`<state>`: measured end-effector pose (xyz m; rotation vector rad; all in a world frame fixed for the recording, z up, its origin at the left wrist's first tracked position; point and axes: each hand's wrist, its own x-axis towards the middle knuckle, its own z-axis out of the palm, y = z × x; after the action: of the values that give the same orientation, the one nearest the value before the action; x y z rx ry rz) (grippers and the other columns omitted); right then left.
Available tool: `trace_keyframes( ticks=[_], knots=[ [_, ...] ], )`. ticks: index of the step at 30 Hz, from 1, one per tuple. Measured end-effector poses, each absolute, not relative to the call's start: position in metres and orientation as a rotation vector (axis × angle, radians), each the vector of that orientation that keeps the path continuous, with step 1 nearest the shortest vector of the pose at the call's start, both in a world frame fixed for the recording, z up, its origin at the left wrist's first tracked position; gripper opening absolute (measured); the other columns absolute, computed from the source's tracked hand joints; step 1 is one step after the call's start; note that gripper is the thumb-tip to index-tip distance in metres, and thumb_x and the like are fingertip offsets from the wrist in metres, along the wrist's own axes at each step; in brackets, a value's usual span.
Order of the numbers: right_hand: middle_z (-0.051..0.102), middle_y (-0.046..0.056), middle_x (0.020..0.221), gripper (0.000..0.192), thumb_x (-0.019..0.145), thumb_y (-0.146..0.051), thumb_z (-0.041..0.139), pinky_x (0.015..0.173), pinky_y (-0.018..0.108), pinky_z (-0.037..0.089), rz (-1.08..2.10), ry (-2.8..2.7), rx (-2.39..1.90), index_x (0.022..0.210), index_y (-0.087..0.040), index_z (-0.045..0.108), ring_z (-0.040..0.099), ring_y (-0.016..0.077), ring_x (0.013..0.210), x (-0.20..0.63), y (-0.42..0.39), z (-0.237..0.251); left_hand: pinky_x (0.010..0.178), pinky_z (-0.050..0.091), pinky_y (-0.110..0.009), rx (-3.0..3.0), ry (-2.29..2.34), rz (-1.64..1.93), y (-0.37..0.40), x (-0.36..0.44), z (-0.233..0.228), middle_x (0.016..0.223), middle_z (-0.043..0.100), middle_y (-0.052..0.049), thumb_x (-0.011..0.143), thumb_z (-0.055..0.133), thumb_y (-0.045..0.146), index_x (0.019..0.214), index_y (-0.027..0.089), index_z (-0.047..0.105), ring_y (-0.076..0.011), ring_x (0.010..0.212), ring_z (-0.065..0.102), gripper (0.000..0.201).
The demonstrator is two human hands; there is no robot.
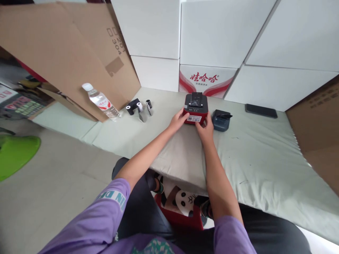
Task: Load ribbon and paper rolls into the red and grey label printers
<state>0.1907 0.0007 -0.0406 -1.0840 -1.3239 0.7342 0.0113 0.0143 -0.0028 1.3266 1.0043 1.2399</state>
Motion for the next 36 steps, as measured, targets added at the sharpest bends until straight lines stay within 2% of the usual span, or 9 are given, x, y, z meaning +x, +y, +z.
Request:
trace_keyframes(
  ticks=[3,6,10,13,19,23,26,31,36],
  knots=[
    [0.055,0.014,0.162,0.090,0.078,-0.044,0.078,0.117,0.057,0.054,0.740,-1.325,-1.088,0.160,-0.028,0.047,0.062,0.0329,0.141,0.183,-0.037,-0.022,0.135,0.033,-0.047,1.355,0.952,1.256,-0.018,-0.001,0.002,0.169,0.047,-0.008,0.095,0.071,0.055,0.168,0.023,0.040,-0.0294,0.159,0.044,0.085],
    [0.053,0.012,0.164,0.086,0.082,-0.043,0.078,0.116,0.059,0.055,0.738,-1.347,-1.112,0.161,-0.033,0.046,0.062,0.0328,0.142,0.178,-0.082,-0.011,0.134,0.035,-0.046,1.387,0.867,1.259,-0.055,-0.010,0.003,0.171,0.043,-0.012,0.097,0.069,0.050,0.168,0.017,0.039,-0.0274,0.159,0.045,0.084],
    [0.051,0.010,0.165,0.084,0.085,-0.040,0.078,0.119,0.062,0.053,0.728,-1.370,-1.142,0.162,-0.038,0.043,0.056,0.0341,0.149,0.178,-0.136,-0.013,0.130,0.043,-0.052,1.430,0.890,1.196,-0.097,-0.016,-0.006,0.169,0.046,-0.014,0.099,0.067,0.053,0.168,0.019,0.038,-0.0300,0.151,0.054,0.082],
    [0.047,0.010,0.166,0.081,0.087,-0.041,0.077,0.119,0.062,0.054,0.736,-1.377,-1.168,0.161,-0.040,0.044,0.056,0.0343,0.148,0.179,-0.160,-0.024,0.125,0.048,-0.054,1.444,0.938,1.179,-0.114,-0.017,-0.015,0.166,0.050,-0.013,0.097,0.069,0.057,0.164,0.021,0.045,-0.0313,0.147,0.059,0.080],
    [0.043,0.011,0.167,0.082,0.090,-0.043,0.075,0.124,0.064,0.048,0.761,-1.392,-1.165,0.163,-0.038,0.037,0.047,0.0329,0.155,0.180,-0.170,-0.040,0.117,0.057,-0.049,1.545,1.035,1.225,-0.115,-0.026,-0.016,0.160,0.058,-0.014,0.097,0.068,0.056,0.157,0.023,0.054,-0.0305,0.143,0.063,0.069],
    [0.045,0.011,0.166,0.080,0.091,-0.042,0.075,0.121,0.063,0.051,0.703,-1.424,-1.141,0.162,-0.038,0.039,0.048,0.0327,0.153,0.181,-0.167,-0.042,0.114,0.058,-0.043,1.797,1.087,1.286,-0.107,-0.036,-0.014,0.156,0.062,-0.014,0.101,0.064,0.053,0.157,0.024,0.052,-0.0266,0.137,0.066,0.063],
    [0.045,0.012,0.165,0.081,0.090,-0.041,0.077,0.120,0.063,0.052,0.660,-1.427,-1.131,0.161,-0.036,0.040,0.049,0.0330,0.152,0.181,-0.165,-0.042,0.110,0.059,-0.040,1.997,1.088,1.282,-0.103,-0.042,-0.013,0.151,0.064,-0.011,0.105,0.058,0.050,0.151,0.027,0.058,-0.0233,0.134,0.066,0.051],
    [0.044,0.011,0.167,0.080,0.090,-0.043,0.077,0.123,0.063,0.050,0.707,-1.399,-1.144,0.161,-0.037,0.041,0.049,0.0329,0.153,0.181,-0.163,-0.043,0.110,0.058,-0.039,2.090,1.080,1.290,-0.100,-0.043,-0.012,0.147,0.062,-0.012,0.106,0.055,0.050,0.143,0.027,0.061,-0.0231,0.140,0.060,0.044],
    [0.045,0.011,0.167,0.078,0.091,-0.042,0.075,0.125,0.060,0.048,0.738,-1.381,-1.138,0.161,-0.036,0.040,0.050,0.0308,0.154,0.181,-0.164,-0.042,0.098,0.060,-0.035,2.070,1.078,1.255,-0.098,-0.042,-0.015,0.146,0.059,-0.014,0.106,0.054,0.055,0.141,0.025,0.060,-0.0241,0.136,0.060,0.046]
  ],
)
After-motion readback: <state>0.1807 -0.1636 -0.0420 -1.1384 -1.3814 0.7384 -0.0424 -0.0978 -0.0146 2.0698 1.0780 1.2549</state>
